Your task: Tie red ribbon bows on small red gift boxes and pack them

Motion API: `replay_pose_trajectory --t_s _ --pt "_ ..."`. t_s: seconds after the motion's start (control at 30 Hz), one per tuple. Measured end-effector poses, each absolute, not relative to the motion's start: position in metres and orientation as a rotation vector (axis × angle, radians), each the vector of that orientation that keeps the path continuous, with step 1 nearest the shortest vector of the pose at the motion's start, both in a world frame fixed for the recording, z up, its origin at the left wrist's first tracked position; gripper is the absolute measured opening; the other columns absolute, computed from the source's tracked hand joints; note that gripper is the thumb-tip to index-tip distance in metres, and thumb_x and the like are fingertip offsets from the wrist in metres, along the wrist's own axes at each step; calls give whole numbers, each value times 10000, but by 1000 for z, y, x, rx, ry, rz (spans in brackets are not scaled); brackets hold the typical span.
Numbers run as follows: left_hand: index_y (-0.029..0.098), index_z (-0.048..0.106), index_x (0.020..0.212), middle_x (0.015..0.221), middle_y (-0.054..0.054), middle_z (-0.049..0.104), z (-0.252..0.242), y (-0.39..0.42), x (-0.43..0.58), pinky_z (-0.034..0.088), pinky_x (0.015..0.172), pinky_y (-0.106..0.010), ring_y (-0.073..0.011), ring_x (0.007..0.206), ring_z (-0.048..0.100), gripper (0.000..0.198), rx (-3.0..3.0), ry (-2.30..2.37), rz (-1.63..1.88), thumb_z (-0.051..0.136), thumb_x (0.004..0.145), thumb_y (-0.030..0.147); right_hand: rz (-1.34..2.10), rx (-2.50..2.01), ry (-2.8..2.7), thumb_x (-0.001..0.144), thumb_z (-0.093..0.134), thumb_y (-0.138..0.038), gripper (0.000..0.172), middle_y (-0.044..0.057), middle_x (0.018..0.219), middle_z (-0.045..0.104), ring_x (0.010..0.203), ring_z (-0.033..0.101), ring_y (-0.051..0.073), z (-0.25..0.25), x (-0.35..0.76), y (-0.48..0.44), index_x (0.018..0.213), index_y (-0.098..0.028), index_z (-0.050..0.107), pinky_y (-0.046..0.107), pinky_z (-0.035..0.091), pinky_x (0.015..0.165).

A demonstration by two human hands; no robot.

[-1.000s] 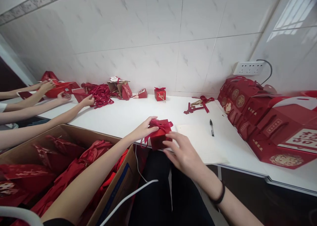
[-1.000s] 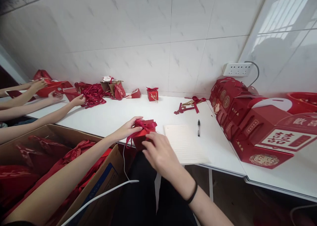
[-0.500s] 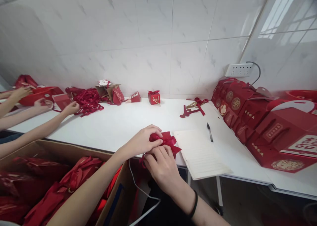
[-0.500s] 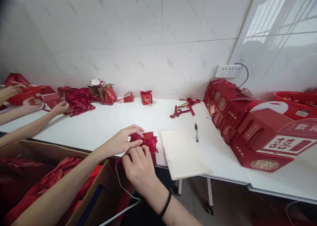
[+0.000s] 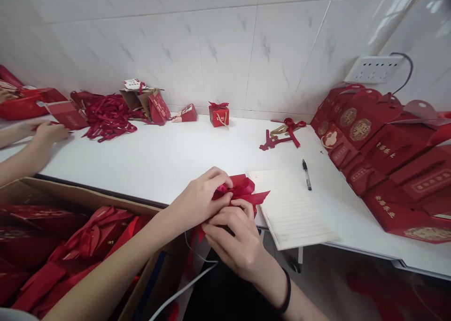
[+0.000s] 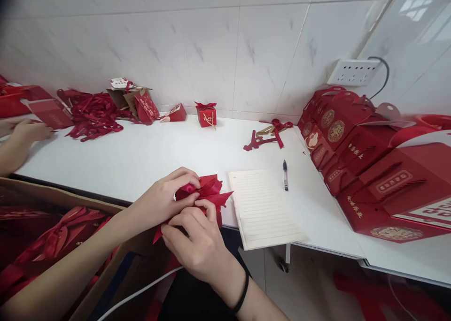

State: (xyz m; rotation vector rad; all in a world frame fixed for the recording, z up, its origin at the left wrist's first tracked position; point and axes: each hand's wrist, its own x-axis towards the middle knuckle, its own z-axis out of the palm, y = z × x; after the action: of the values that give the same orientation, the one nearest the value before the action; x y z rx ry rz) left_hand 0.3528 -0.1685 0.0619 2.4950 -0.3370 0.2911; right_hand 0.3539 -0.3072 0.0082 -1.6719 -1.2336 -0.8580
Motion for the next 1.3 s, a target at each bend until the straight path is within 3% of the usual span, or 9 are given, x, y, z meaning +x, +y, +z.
replay_pose_trajectory --t_s 0.27,0.37,0.5,0.57,0.7,0.8,1.07,1.3 --pt "205 572 815 992 0 579 57 -168 356 473 783 -257 -124 861 580 80 2466 -327 303 495 831 200 -728 -1574 -1294 884 550 -135 97 -11 733 610 683 574 107 8 353 -313 847 -185 624 379 402 845" --pt "200 566 799 1001 -2 578 58 -167 357 472 796 -270 -127 868 578 72 2446 -323 280 504 832 214 -667 -1573 -1352 886 560 -185 69 25 791 610 767 585 149 14 355 -326 909 -163 621 385 421 837" --pt "186 522 727 1003 -17 570 60 -166 358 473 804 -307 -143 861 582 126 2436 -309 253 507 833 253 -724 -1646 -973 892 495 -335 253 92 961 559 917 537 235 22 369 -353 1077 -169 541 395 446 771" --pt "184 506 711 1003 -16 561 60 -165 358 473 792 -309 -144 852 582 145 2428 -302 235 512 831 267 -617 -1821 -743 874 505 -388 322 91 979 546 891 523 229 23 379 -362 1112 -171 504 371 440 742" --pt "199 544 799 1015 -7 546 59 -165 357 468 806 -297 -129 848 575 78 2396 -345 222 499 838 250 -145 -1956 -548 876 493 -437 264 17 724 537 669 493 163 23 387 -363 846 -179 534 284 405 623" --pt "200 552 798 1022 -5 541 57 -166 356 464 801 -284 -121 844 570 82 2391 -358 241 495 842 240 39 -1854 -475 871 482 -420 312 -4 624 486 592 434 135 23 383 -359 672 -179 492 248 359 554" --pt "181 513 713 981 -8 548 56 -172 355 474 731 -281 -112 775 571 123 2390 -271 293 503 829 223 111 -1617 -394 832 516 -325 285 -27 572 400 546 353 109 20 377 -354 600 -178 440 230 302 516" --pt "179 513 693 1009 -11 553 56 -171 357 469 759 -301 -125 807 578 152 2391 -216 254 514 825 254 172 -1278 -392 829 541 -283 258 -5 637 410 633 394 140 0 377 -362 606 -181 461 267 345 601"
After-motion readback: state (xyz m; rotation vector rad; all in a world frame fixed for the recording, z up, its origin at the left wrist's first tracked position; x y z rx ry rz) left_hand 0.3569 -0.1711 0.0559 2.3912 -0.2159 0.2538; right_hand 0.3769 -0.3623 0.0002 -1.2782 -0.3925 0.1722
